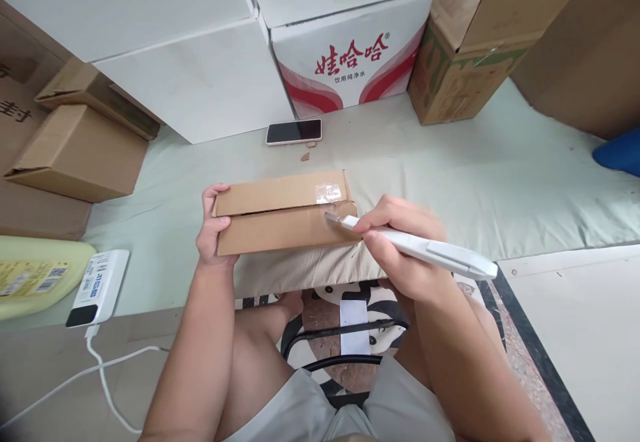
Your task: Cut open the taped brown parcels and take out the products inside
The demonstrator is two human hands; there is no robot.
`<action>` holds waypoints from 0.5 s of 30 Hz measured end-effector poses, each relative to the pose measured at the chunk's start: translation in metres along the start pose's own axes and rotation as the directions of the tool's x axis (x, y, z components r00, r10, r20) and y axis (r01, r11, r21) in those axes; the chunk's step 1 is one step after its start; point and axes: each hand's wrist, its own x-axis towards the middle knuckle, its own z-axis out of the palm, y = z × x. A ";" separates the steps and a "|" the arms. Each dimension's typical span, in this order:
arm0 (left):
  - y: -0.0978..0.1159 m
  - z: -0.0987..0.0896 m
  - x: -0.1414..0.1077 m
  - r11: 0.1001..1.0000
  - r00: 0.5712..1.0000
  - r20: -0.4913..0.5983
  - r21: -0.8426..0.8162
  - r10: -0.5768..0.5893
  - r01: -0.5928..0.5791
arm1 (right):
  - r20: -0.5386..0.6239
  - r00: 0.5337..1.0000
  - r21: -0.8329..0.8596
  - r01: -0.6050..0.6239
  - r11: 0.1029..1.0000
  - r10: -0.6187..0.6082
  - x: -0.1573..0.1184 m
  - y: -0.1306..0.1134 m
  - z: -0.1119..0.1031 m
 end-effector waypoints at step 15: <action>0.000 -0.001 0.000 1.000 1.000 0.026 0.027 -0.014 0.014 | -0.155 0.980 0.050 -0.121 0.991 0.127 -0.012 0.019 -0.002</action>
